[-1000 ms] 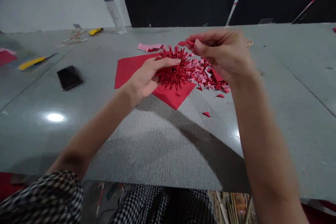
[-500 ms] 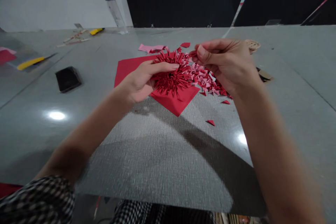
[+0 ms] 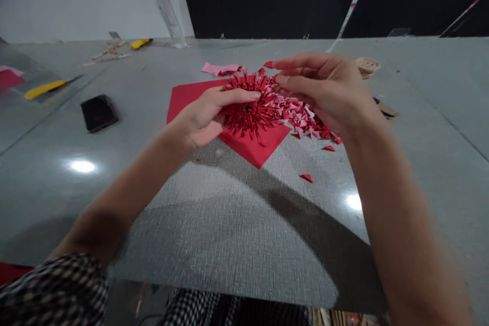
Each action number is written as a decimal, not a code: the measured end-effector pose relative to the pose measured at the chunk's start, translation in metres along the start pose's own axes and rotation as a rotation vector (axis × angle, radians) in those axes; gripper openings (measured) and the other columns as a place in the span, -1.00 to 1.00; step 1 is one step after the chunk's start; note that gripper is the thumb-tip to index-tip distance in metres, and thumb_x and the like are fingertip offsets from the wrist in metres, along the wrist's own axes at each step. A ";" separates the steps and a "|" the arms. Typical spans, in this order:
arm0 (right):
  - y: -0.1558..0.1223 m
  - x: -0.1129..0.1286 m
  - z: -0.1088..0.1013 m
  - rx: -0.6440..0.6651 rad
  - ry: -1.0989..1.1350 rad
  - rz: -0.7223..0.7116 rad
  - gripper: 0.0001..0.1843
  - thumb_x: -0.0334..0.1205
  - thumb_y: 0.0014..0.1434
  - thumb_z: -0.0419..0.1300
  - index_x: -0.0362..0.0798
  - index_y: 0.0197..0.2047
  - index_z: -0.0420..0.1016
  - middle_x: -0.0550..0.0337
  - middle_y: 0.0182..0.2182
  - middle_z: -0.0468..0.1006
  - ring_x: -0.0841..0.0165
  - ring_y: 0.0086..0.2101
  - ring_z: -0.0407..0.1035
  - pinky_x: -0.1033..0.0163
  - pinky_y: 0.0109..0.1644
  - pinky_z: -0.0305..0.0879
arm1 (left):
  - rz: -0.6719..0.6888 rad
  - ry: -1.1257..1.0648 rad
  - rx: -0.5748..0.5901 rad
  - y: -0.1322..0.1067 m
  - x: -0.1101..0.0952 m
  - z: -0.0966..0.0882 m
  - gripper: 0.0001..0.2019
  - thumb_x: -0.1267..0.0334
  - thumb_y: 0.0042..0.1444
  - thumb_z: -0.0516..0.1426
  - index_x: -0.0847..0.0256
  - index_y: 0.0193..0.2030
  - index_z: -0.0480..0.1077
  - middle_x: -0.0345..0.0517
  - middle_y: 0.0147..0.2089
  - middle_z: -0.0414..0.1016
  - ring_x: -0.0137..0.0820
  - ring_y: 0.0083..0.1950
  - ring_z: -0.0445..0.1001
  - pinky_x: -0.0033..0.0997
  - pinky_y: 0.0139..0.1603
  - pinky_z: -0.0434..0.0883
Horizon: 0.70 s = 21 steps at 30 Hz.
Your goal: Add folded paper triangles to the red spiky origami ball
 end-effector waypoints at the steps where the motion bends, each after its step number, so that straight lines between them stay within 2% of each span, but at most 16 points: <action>1: -0.001 0.000 0.002 0.031 -0.007 -0.009 -0.76 -0.47 0.07 0.46 0.01 -0.20 0.78 0.31 -0.38 0.70 0.52 -0.34 0.57 0.25 0.06 0.61 | -0.009 0.010 -0.009 0.000 0.000 0.000 -0.87 0.25 0.10 0.39 0.23 -0.26 0.60 -0.10 -0.17 0.72 -0.17 0.07 0.69 -0.09 0.31 0.51; 6: -0.002 0.002 0.004 0.091 -0.103 -0.116 -0.79 -0.28 0.04 0.56 -0.03 -0.21 0.77 0.29 -0.40 0.68 0.53 -0.36 0.52 0.32 -0.11 0.57 | -0.017 0.054 -0.040 -0.001 0.000 0.000 -0.80 0.21 0.06 0.41 0.22 -0.20 0.61 -0.07 -0.15 0.74 -0.12 0.11 0.68 -0.05 0.31 0.51; 9: 0.000 -0.001 0.004 0.075 -0.139 -0.111 -0.88 -0.23 0.10 0.54 -0.06 -0.30 0.75 0.29 -0.46 0.63 0.59 -0.42 0.44 0.42 -0.30 0.43 | -0.008 0.050 -0.028 -0.001 0.000 0.000 -0.80 0.20 0.06 0.41 0.22 -0.20 0.62 -0.06 -0.14 0.74 -0.12 0.10 0.68 -0.06 0.31 0.52; 12: 0.003 -0.003 0.003 0.075 -0.143 -0.105 -0.83 -0.17 0.19 0.48 -0.08 -0.34 0.70 0.29 -0.49 0.56 0.62 -0.47 0.35 0.46 -0.42 0.25 | -0.003 0.040 -0.009 0.000 0.001 0.001 -0.81 0.23 0.04 0.41 0.22 -0.21 0.62 -0.07 -0.13 0.74 -0.14 0.07 0.69 -0.09 0.29 0.53; 17: 0.002 0.001 0.005 0.131 -0.160 -0.153 -0.85 -0.18 0.30 0.41 0.02 -0.08 0.74 0.30 -0.42 0.54 0.59 -0.42 0.33 0.42 -0.34 0.27 | -0.010 0.025 0.002 0.001 0.004 -0.001 -0.85 0.25 0.07 0.38 0.23 -0.23 0.62 -0.08 -0.15 0.74 -0.24 -0.01 0.71 -0.21 0.22 0.57; 21: 0.001 0.002 0.004 0.150 -0.214 -0.169 -0.89 -0.24 0.34 0.35 0.00 -0.14 0.75 0.27 -0.38 0.57 0.56 -0.36 0.36 0.40 -0.26 0.31 | -0.020 0.024 0.011 0.000 0.005 -0.001 -0.87 0.25 0.11 0.35 0.22 -0.20 0.63 -0.10 -0.15 0.74 -0.27 -0.02 0.70 -0.26 0.19 0.58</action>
Point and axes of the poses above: each hand's wrist, its own y-axis towards the middle knuckle, its own z-axis out of the palm, x = y × z, the point moved 8 cm from there along y, towards the middle knuckle
